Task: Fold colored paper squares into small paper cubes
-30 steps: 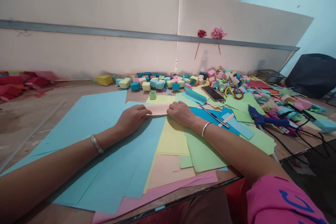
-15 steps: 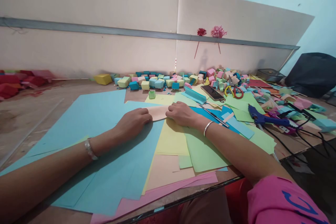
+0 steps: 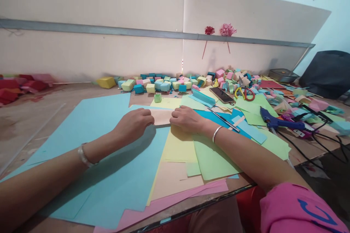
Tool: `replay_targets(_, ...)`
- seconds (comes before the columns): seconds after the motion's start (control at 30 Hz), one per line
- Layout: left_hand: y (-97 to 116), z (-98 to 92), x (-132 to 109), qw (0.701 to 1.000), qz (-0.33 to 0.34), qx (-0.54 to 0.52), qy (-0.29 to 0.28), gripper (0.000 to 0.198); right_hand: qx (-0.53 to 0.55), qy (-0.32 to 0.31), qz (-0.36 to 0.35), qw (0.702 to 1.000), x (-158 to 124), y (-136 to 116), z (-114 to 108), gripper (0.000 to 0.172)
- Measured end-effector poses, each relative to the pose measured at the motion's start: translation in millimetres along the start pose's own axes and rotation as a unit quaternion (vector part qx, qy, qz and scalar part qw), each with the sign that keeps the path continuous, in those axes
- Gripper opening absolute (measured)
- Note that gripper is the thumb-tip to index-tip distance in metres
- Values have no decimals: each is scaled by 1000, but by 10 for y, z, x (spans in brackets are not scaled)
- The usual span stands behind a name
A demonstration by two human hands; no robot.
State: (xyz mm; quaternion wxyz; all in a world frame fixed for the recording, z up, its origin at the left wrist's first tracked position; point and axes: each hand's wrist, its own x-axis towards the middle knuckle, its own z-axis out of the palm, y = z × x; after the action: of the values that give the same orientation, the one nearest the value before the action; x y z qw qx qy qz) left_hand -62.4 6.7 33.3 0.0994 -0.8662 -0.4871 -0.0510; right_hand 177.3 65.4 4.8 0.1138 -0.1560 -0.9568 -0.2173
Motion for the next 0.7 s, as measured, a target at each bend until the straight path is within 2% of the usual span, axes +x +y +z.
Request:
replay_targets(0.1, 95, -59, -35, 996, 31, 65, -43, 29, 28, -7, -18, 999, 3, -21, 12, 19)
replay_targets(0.23, 120, -45, -46, 996, 40, 29, -75, 24, 41, -19, -13, 999, 5, -15, 17, 20)
replay_targets(0.47, 22, 28, -59, 996, 50, -38, -56, 21, 37, -23, -20, 999, 7, -20, -25, 22)
replay_targets(0.7, 13, 26, -33, 996, 6, -75, -55, 22, 9, -52, -6, 999, 33, -61, -107, 24)
